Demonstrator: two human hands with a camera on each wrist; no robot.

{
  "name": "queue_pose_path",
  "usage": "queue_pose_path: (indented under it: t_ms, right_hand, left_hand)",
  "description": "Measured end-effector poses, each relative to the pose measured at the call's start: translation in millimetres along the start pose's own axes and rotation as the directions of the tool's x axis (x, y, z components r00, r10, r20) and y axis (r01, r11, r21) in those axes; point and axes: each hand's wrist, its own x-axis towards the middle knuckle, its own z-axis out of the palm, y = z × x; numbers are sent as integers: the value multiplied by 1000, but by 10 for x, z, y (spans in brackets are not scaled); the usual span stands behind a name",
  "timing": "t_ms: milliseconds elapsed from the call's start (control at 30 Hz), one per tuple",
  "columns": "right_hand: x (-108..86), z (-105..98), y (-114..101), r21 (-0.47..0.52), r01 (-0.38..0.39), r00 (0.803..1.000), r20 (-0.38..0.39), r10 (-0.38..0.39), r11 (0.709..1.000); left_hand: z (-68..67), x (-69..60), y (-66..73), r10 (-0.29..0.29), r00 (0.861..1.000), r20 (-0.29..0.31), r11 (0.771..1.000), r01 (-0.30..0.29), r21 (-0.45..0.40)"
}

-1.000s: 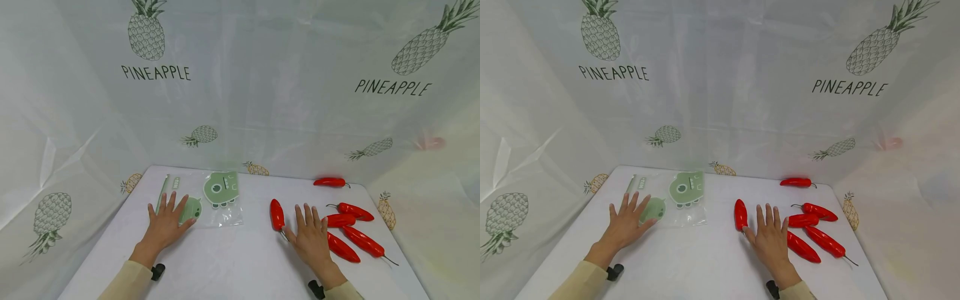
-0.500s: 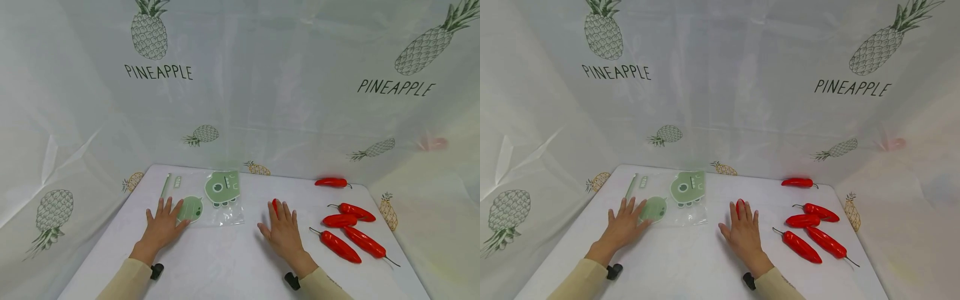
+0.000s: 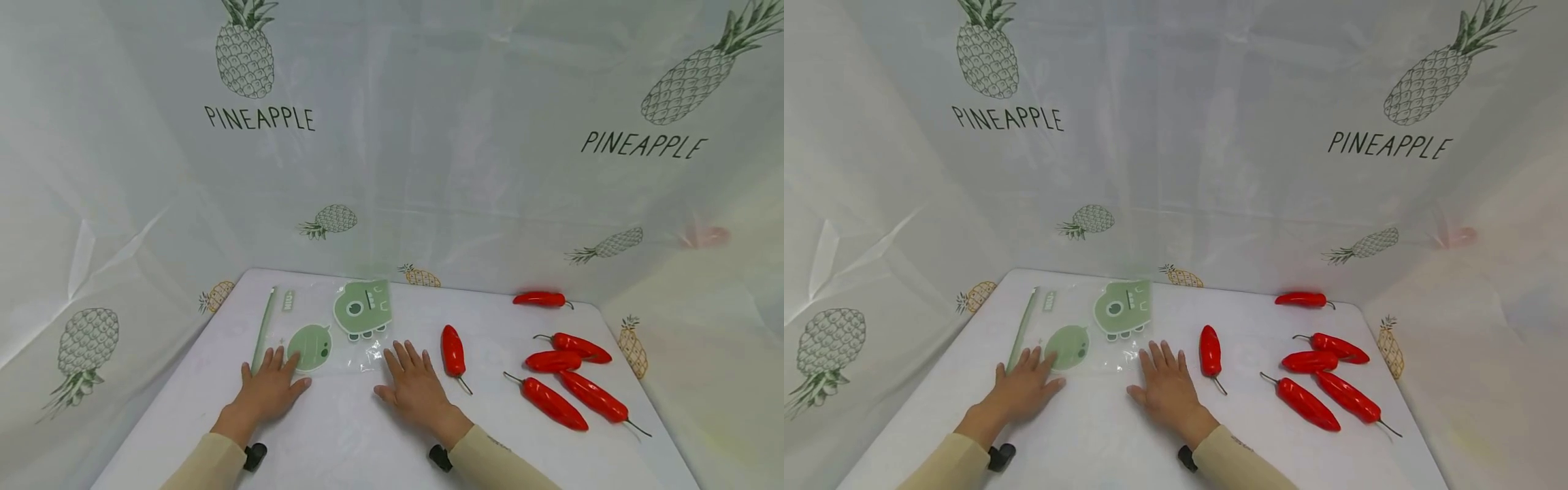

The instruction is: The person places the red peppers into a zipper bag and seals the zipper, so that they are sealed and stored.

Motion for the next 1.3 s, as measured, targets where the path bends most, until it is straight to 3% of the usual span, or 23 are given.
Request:
queue_pose_path:
  t_ms: [200,500,767,933,1000,1100,1300]
  right_hand:
    - [-1,37,33,-43,4,996,84,0,999]
    - [56,-11,264,-6,-44,996,75,44,999]
    - [168,13,392,-21,-91,992,90,92,996]
    - [208,15,421,0,-122,989,85,122,992]
    - [205,19,406,11,-133,988,80,132,991]
    - [170,15,315,27,-121,991,65,119,992]
    - [-6,12,-53,2,-5,999,51,5,1000]
  left_hand:
    - [21,-111,96,42,998,38,999,-42,7]
    - [76,-419,342,158,984,87,987,-158,-4]
    - [148,-613,685,321,936,144,947,-316,-55]
    - [120,-615,805,390,900,194,920,-373,-120]
    - [90,-576,804,410,891,194,910,-385,-152]
    - [-2,-464,743,405,899,167,910,-380,-165]
    - [-216,-134,480,286,955,82,958,-282,-59]
